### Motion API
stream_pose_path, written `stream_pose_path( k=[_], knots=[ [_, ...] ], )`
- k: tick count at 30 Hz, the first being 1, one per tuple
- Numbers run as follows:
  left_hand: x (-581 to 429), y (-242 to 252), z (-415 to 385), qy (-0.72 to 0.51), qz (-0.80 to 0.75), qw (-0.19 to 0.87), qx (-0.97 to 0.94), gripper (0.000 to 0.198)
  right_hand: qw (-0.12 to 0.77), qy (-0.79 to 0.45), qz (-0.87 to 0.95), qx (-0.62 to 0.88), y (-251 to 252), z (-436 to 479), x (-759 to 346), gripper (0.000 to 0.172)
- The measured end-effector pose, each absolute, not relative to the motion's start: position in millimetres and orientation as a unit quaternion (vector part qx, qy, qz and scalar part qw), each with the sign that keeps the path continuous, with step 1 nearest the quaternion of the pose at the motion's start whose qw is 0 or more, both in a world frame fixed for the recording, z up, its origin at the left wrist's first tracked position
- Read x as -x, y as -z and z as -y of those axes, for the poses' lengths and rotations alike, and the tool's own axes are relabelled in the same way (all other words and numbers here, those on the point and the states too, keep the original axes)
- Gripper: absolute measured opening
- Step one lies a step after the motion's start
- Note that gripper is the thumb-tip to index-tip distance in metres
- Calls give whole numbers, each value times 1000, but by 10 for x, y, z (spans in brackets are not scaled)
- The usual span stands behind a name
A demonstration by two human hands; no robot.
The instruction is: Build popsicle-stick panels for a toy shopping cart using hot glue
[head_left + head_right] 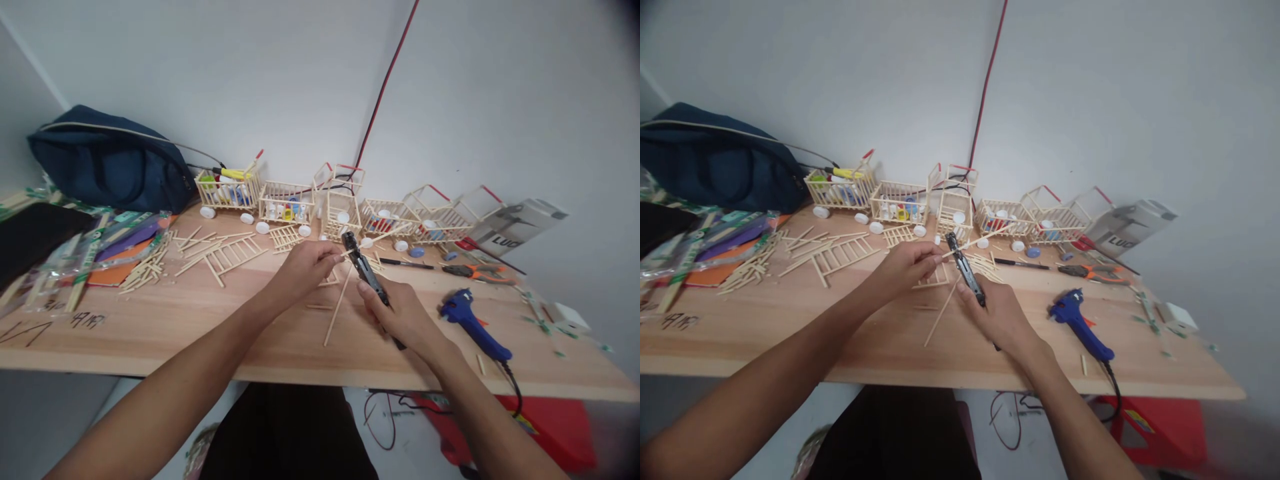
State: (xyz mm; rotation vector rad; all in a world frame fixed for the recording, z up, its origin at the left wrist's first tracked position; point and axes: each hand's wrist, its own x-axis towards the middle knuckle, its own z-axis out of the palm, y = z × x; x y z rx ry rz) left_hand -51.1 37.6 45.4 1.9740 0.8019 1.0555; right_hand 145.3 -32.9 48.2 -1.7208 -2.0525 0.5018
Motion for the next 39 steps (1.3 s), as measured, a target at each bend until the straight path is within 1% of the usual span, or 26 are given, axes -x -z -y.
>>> stream_pose_path(
  k=[3,10,17,22,32,39],
  knots=[
    [516,-462,-369,-413,-310,334,-789,31,205,-175,742,614,-482,333,-1456,49],
    [537,-492,-385,-381,-313,297,-818,28,191,-190,747,607,-507,363,-1480,49],
    [522,-500,-371,-365,-323,297,-821,29,176,-184,752,608,-488,367,-1508,52],
    [507,-501,-369,-354,-335,290,-823,30,197,-176,748,608,-440,365,-1481,52],
    [466,-392,-431,-279,-388,275,-834,28,181,-264,714,623,-379,362,-1446,58],
    [434,-337,-432,-288,-384,284,-830,27,190,-249,708,633,-353,351,-1447,58]
  ],
)
